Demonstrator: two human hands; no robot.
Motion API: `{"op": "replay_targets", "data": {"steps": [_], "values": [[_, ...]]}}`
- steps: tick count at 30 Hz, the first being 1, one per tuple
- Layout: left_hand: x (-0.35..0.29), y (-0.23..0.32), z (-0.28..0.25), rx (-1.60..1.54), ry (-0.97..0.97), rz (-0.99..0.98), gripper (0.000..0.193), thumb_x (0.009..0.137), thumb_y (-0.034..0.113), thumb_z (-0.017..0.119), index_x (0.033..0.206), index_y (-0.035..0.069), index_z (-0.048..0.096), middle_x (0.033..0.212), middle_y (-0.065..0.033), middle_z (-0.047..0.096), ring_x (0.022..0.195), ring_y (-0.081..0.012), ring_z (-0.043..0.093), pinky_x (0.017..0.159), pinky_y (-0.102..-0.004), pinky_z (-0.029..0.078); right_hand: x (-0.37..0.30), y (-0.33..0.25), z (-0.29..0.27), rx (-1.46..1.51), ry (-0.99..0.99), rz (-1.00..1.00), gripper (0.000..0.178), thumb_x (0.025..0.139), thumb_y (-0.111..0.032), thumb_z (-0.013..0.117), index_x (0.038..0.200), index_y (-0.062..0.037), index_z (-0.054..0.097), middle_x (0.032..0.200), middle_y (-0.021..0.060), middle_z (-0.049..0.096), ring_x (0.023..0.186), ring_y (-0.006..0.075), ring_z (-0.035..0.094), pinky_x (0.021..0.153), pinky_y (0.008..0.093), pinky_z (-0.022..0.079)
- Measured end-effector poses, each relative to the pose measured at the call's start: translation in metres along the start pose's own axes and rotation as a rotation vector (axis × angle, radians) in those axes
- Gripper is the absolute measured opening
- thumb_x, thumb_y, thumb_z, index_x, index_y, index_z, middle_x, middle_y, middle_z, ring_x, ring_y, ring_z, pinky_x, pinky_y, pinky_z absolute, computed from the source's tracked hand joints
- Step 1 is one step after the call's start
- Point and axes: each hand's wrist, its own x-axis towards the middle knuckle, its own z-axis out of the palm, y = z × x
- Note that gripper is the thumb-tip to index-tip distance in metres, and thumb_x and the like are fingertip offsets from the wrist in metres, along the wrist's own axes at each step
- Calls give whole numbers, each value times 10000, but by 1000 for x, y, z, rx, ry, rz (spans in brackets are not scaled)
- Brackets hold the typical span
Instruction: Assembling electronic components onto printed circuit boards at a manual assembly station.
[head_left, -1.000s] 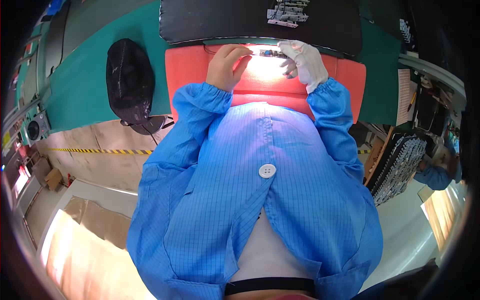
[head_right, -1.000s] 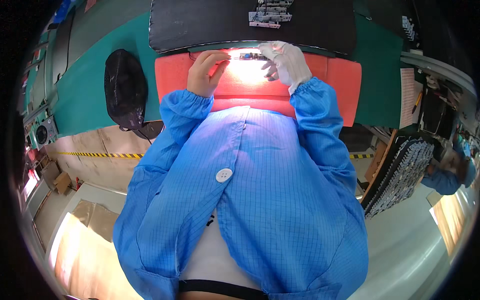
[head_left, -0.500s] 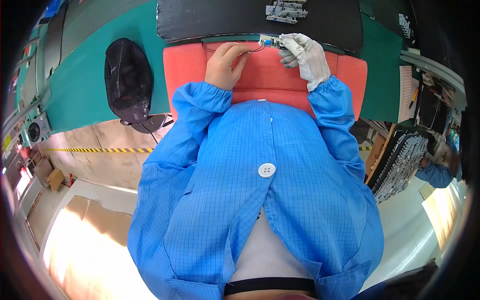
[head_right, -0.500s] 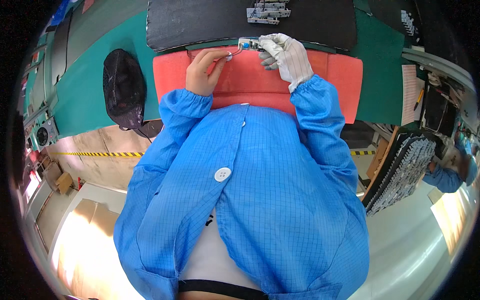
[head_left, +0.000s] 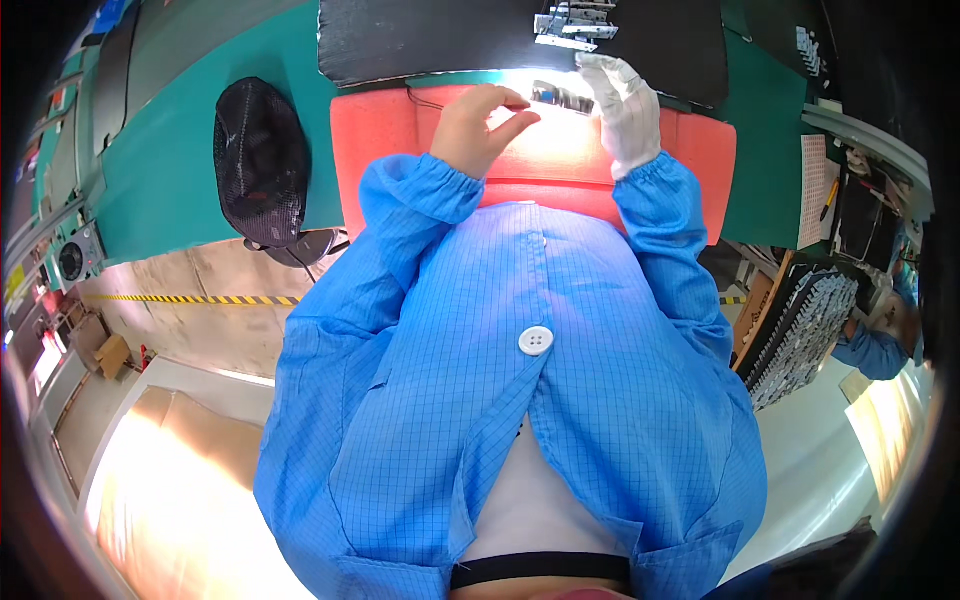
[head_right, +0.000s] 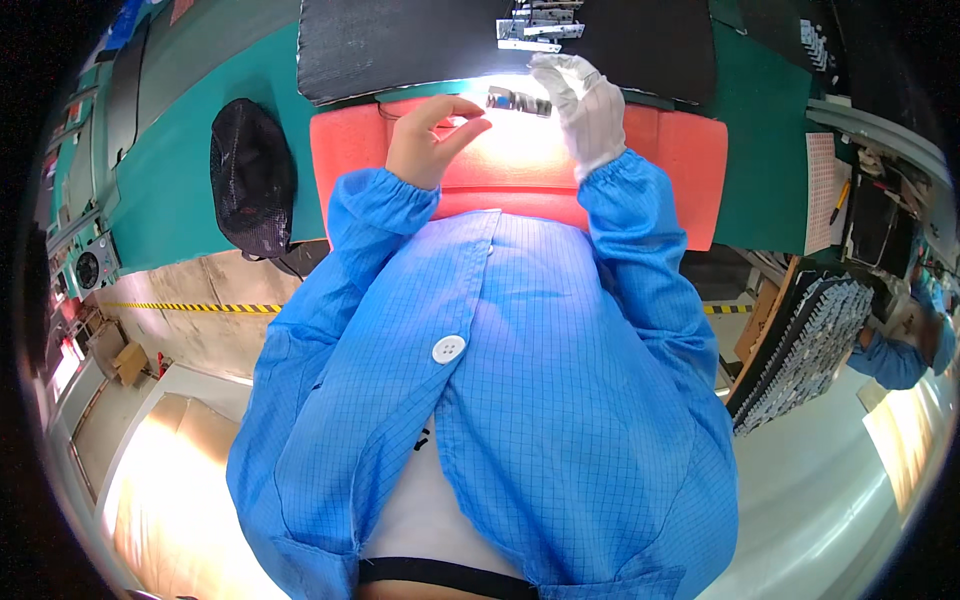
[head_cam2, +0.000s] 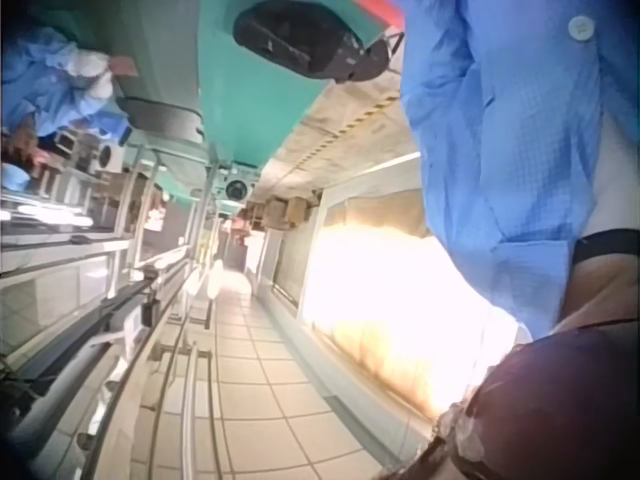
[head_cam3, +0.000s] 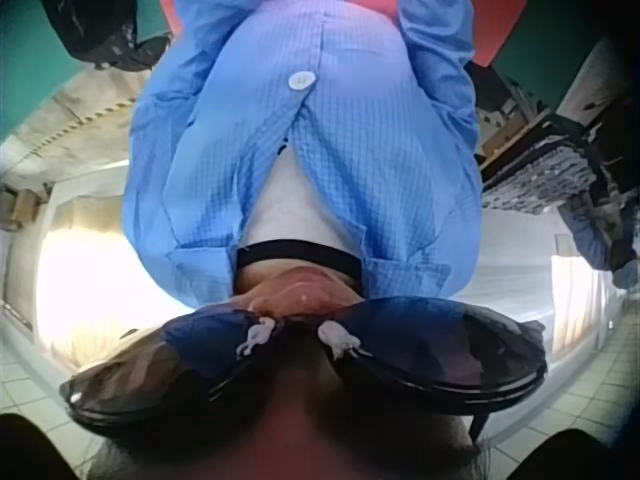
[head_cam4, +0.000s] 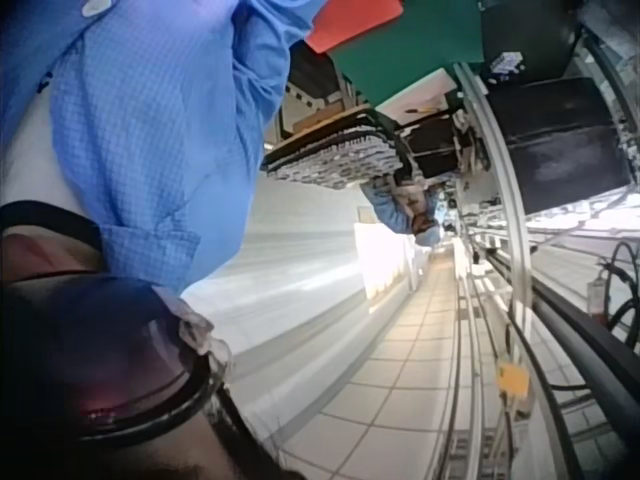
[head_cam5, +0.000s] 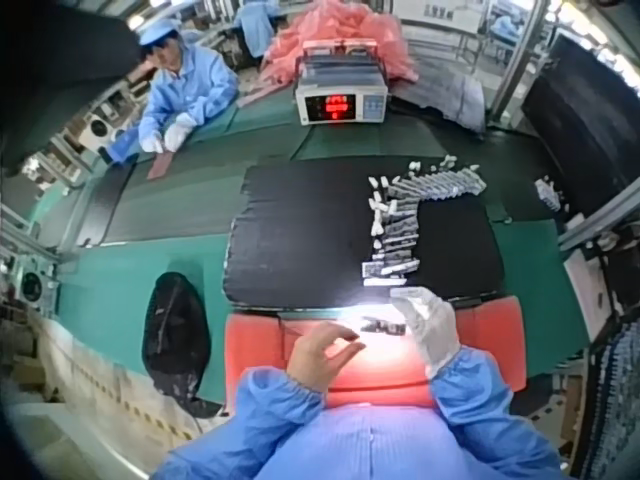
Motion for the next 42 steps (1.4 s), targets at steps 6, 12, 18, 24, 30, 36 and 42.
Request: {"op": "replay_targets", "data": {"steps": [6, 12, 18, 24, 30, 36, 42], "values": [[29, 11, -37, -318, -50, -151, 109, 815, 114, 675, 848, 11, 686, 725, -28, 646, 661, -81, 567, 636, -222, 472, 28, -3, 28, -707, 118, 43, 273, 668, -315, 762, 928, -267, 694, 1160, -17, 560, 1106, 236, 482, 892, 376, 445], [84, -50, -137, -90, 939, 182, 226, 837, 40, 620, 1060, 2, 627, 973, -74, 650, 876, -148, 608, 791, -271, 473, 29, -4, 18, -568, 184, -65, 169, 648, -229, 774, 802, -234, 706, 1055, -78, 602, 1068, 192, 513, 870, 324, 449], [56, -23, -61, -219, 274, 52, 138, 785, 46, 677, 921, 60, 695, 883, -42, 627, 728, -117, 611, 673, -253, 512, 22, -32, 7, -126, -71, -86, 167, 651, -84, 744, 806, -128, 700, 931, 28, 668, 901, 219, 622, 789, 325, 513], [35, -29, -27, -100, -104, -56, 190, 835, 0, 593, 1023, 0, 622, 889, -50, 601, 840, -130, 593, 750, -240, 486, 20, -67, -4, 684, -358, 515, 161, 798, -42, 666, 952, -2, 642, 925, 106, 662, 848, 175, 645, 726, 280, 530], [11, -31, -15, -362, -28, -242, 120, 868, 20, 575, 976, -21, 611, 855, -51, 650, 800, -106, 611, 712, -242, 507, 16, -50, -10, 1022, -368, 546, 235, 772, 25, 615, 1007, 12, 624, 1036, 147, 633, 861, 209, 648, 718, 303, 554], [-3, -34, -1, -385, 152, -163, 133, 813, 21, 642, 943, -2, 626, 834, -68, 664, 763, -125, 636, 696, -258, 521, 8, -53, -14, 855, -387, 477, 272, 727, 38, 626, 998, 21, 632, 1145, 154, 593, 933, 246, 639, 833, 341, 544], [-12, -48, 6, -33, 169, 53, 203, 702, 19, 686, 896, 30, 625, 889, -107, 637, 807, -253, 630, 696, -321, 523, 1, -48, -23, 437, -353, 163, 208, 799, -26, 601, 1003, -6, 634, 984, 143, 660, 891, 212, 653, 725, 283, 538]]}}
